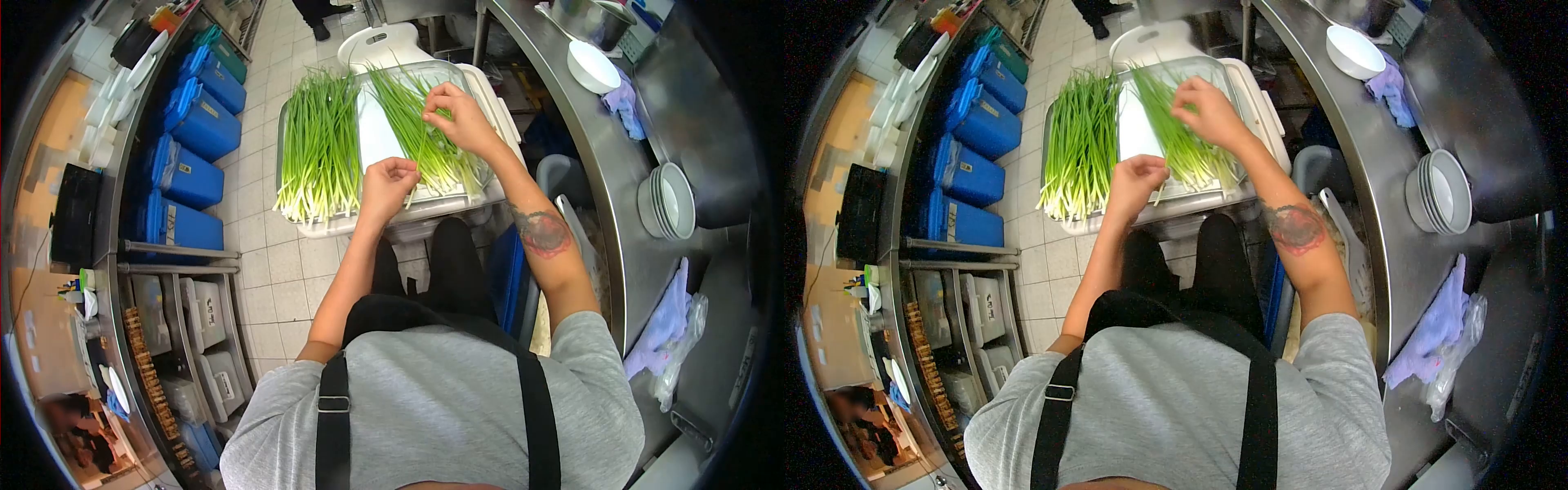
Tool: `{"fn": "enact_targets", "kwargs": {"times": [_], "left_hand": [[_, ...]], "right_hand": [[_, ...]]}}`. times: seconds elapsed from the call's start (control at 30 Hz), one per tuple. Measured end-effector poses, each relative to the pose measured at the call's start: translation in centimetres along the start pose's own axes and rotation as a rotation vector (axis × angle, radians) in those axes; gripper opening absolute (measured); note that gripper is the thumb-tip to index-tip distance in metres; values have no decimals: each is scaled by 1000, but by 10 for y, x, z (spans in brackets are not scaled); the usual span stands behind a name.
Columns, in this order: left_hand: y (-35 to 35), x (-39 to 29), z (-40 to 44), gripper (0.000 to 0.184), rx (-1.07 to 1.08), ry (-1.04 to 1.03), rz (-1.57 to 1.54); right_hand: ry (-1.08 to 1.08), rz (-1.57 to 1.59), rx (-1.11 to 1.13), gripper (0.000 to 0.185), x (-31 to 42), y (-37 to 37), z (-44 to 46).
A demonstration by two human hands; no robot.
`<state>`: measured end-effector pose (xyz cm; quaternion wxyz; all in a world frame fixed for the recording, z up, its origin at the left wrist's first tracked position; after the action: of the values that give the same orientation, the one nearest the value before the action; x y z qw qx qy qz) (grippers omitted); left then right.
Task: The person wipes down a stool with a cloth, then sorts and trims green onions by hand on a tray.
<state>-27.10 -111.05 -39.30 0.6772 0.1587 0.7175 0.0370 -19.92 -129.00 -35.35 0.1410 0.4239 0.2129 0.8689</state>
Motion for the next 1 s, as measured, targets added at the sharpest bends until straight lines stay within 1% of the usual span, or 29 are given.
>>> {"fn": "enact_targets", "kwargs": {"times": [0.07,0.17,0.27,0.37,0.47,0.77,0.87,0.97,1.0], "left_hand": [[0,1,0,13,-14,2,75],[0,-2,-4,12,-27,-12,115],[0,0,-4,11,-24,-27,79],[0,2,-3,11,-21,-24,64],[0,-1,-4,11,-34,-9,111],[-2,0,-5,11,-7,1,123],[-3,3,-4,13,-10,-18,107],[1,2,1,13,-18,-24,124],[5,2,3,14,-20,-20,134]], "right_hand": [[-43,89,-12,19,2,-1,-1],[-321,358,128,17,-14,-6,-3],[-332,391,170,18,-15,-7,-3],[-275,295,159,20,-15,-9,-5],[-281,382,151,19,-19,-12,-5],[-299,410,138,18,-7,-13,-5],[-217,266,200,12,-9,-15,-5],[-20,-109,80,11,-4,-11,-5],[-26,-174,33,11,-4,-8,-4]]}}
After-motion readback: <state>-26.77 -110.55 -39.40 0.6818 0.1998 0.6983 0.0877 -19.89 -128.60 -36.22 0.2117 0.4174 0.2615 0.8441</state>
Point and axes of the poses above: each hand's wrist, its own z-axis towards the middle knuckle, its own y-axis out of the back of the hand, x = y × z, the point moved 3 cm from there along z, towards the middle knuckle, and after that the axes turned 8 degrees about z, right-handed, at the moved point
